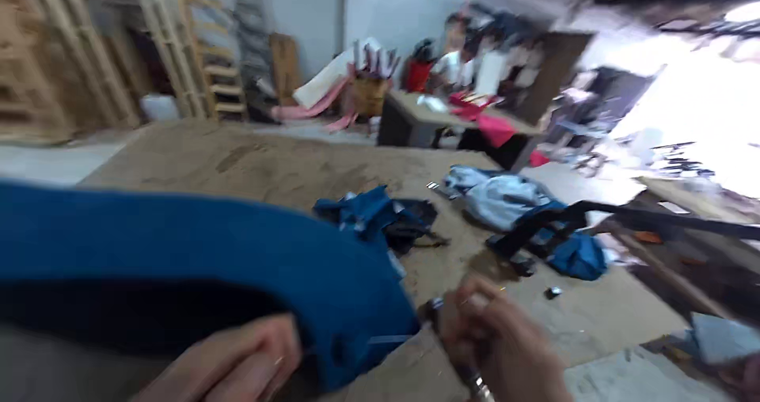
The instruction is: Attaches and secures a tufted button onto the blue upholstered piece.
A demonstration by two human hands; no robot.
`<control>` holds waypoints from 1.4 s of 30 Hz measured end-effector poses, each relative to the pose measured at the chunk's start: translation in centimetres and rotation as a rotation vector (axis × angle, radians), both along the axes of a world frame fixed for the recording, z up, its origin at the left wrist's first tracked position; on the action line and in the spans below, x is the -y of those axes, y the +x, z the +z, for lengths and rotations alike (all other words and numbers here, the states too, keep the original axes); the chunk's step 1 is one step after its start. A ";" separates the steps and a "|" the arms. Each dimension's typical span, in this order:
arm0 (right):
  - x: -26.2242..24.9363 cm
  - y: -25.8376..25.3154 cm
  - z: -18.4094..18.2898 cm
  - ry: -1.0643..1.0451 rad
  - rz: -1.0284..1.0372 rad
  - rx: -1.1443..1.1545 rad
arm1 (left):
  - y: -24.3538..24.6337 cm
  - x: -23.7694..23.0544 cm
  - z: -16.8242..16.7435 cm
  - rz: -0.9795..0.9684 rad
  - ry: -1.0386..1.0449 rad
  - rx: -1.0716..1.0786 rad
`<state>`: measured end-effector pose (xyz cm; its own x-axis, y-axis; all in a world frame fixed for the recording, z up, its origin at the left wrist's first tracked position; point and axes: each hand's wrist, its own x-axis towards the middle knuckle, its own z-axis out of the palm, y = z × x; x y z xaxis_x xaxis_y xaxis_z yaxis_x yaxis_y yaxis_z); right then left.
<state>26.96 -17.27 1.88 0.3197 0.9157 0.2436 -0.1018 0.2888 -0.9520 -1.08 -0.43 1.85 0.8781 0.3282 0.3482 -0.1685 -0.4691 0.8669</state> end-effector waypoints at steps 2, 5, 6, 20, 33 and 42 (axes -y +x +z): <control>-0.1 0.1 0.4 -0.034 0.016 0.028 | -0.2 -0.4 -0.6 -0.004 0.051 0.002; -0.1 0.2 0.7 -0.033 0.012 0.085 | -0.3 -0.5 -1.1 -0.022 0.105 0.035; -0.2 0.2 0.7 -0.025 0.015 0.095 | -0.4 -0.5 -1.1 -0.023 0.115 0.037; -8.2 -0.3 6.5 -0.082 0.322 0.538 | 1.9 0.0 4.9 0.362 0.223 0.014; -10.4 -1.9 7.8 -0.219 0.648 0.482 | 5.6 -1.1 7.7 0.513 0.432 0.106; -9.5 -0.6 5.7 -0.024 0.589 0.406 | 4.6 0.2 6.6 0.387 0.125 -0.176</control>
